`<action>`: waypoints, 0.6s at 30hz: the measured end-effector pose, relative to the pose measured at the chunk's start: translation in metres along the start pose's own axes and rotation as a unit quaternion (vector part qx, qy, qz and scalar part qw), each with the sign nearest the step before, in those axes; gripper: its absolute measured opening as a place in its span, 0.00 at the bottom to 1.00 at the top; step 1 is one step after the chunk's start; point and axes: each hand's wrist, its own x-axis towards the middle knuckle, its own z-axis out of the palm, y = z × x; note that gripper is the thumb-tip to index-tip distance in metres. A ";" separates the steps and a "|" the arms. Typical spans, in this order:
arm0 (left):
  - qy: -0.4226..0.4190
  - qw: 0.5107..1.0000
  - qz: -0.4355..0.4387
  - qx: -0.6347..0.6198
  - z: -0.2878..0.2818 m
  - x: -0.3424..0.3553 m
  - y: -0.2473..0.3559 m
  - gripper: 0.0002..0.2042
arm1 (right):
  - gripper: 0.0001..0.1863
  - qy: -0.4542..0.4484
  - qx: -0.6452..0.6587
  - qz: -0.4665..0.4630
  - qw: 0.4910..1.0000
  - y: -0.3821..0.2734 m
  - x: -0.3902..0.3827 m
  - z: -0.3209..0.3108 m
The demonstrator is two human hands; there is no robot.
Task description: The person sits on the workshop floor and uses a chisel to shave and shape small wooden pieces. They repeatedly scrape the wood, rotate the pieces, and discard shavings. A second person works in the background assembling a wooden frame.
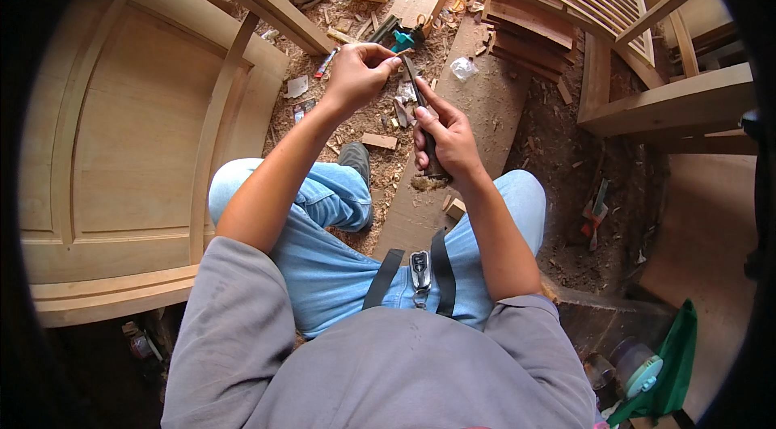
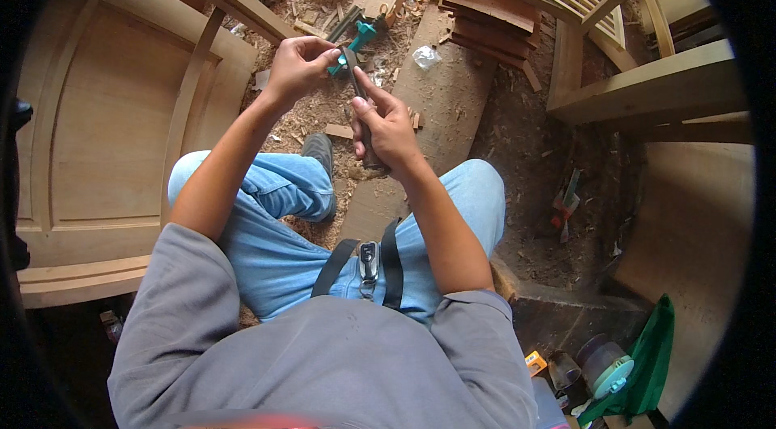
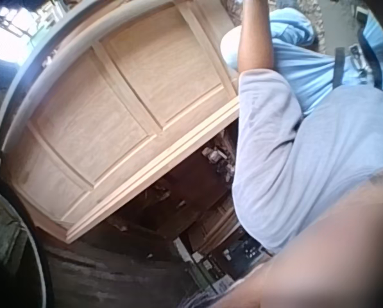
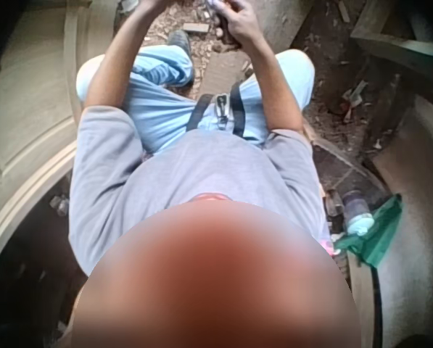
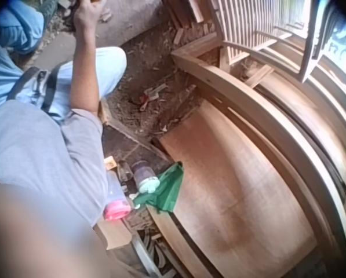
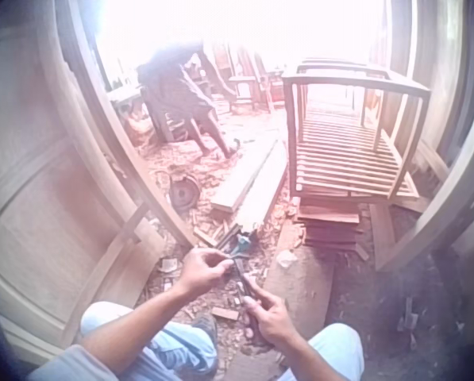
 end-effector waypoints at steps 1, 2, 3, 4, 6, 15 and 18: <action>0.006 0.999 0.019 0.035 0.001 0.001 0.003 0.08 | 0.29 0.048 0.008 0.000 0.999 0.004 0.000 0.000; 0.008 0.997 0.042 0.068 0.002 0.001 0.007 0.08 | 0.29 0.059 0.029 -0.008 0.998 0.008 0.002 0.001; 0.014 0.995 0.046 0.085 0.004 0.003 0.011 0.08 | 0.29 0.043 0.058 -0.032 0.997 0.012 0.004 0.004; 0.018 0.993 0.051 0.101 0.005 0.004 0.016 0.08 | 0.29 0.063 0.074 -0.053 0.994 0.016 0.007 0.008; 0.032 0.989 0.067 0.126 0.008 0.006 0.024 0.10 | 0.30 0.128 0.077 -0.036 0.988 0.015 0.017 0.020; -0.034 0.996 0.057 0.067 0.009 -0.012 0.015 0.10 | 0.28 0.458 0.139 -0.225 0.849 -0.058 0.014 -0.056; -0.027 0.997 -0.029 -0.064 0.002 -0.002 0.006 0.10 | 0.29 0.316 0.140 -0.142 0.928 -0.021 0.010 -0.078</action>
